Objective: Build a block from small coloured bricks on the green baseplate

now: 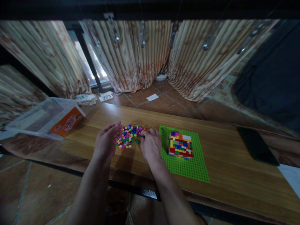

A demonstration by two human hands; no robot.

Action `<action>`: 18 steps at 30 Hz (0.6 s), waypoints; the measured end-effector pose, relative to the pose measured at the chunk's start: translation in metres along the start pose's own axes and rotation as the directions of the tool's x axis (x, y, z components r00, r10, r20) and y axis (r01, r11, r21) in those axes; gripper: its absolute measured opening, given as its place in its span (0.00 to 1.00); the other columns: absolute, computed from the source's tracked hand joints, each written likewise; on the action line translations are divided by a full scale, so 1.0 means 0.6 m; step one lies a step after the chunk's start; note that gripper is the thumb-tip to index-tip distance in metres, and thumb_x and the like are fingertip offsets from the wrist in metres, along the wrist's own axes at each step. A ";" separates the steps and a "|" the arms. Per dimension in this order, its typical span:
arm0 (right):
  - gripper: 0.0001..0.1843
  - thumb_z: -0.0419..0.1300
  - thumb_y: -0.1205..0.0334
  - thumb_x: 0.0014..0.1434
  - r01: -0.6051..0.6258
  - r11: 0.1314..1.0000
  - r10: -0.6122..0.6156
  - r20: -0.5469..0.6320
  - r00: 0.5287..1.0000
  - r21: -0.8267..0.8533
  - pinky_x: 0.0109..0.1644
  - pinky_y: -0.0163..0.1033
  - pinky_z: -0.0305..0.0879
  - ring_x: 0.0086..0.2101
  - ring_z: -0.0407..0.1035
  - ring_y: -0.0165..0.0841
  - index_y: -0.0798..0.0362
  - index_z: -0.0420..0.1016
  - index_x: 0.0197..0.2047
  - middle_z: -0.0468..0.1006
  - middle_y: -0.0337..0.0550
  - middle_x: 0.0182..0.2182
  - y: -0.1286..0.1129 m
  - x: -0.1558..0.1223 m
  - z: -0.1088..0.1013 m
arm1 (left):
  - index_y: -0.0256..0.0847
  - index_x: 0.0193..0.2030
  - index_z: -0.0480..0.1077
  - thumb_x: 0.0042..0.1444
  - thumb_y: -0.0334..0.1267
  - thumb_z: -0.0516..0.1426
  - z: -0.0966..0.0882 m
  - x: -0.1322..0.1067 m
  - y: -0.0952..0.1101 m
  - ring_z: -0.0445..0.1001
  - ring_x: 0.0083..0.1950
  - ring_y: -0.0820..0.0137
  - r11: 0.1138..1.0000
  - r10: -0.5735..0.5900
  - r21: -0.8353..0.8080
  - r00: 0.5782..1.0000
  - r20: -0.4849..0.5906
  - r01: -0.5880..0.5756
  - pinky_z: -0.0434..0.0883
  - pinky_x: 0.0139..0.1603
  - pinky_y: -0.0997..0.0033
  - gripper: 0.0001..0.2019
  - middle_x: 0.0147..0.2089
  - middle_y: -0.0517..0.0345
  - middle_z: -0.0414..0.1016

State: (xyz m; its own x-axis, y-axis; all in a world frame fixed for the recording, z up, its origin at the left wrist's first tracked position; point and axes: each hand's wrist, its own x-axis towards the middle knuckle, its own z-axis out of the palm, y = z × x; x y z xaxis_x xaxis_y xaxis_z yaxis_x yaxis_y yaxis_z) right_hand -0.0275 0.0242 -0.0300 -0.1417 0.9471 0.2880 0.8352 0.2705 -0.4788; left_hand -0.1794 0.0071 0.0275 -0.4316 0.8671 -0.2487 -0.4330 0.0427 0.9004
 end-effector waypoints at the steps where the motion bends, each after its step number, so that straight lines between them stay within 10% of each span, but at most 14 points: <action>1: 0.08 0.61 0.69 0.56 -0.005 1.000 0.005 0.005 1.000 0.010 0.50 0.43 0.61 0.42 0.66 0.39 0.49 0.80 0.36 0.76 0.43 0.37 0.000 0.000 -0.001 | 0.34 0.36 0.75 0.36 0.39 0.68 0.001 -0.001 0.000 0.70 0.29 0.79 1.000 -0.001 -0.001 1.000 0.005 0.001 0.66 0.31 0.79 0.18 0.30 0.59 0.76; 18: 0.07 0.60 0.67 0.58 0.011 1.000 -0.011 0.034 0.999 -0.005 0.50 0.43 0.61 0.43 0.65 0.39 0.50 0.80 0.36 0.75 0.45 0.38 0.002 0.002 -0.003 | 0.35 0.36 0.75 0.36 0.40 0.68 0.002 -0.003 -0.001 0.70 0.29 0.78 1.000 0.009 0.003 1.000 0.004 -0.009 0.66 0.32 0.77 0.18 0.30 0.58 0.77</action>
State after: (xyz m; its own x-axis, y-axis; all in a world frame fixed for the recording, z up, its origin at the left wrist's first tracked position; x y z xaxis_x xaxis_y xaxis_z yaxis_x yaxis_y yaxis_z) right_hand -0.0258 0.0254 -0.0284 -0.1692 0.9494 0.2645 0.8364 0.2802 -0.4710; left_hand -0.1775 0.0062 0.0279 -0.4323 0.8695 -0.2388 -0.4269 0.0359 0.9036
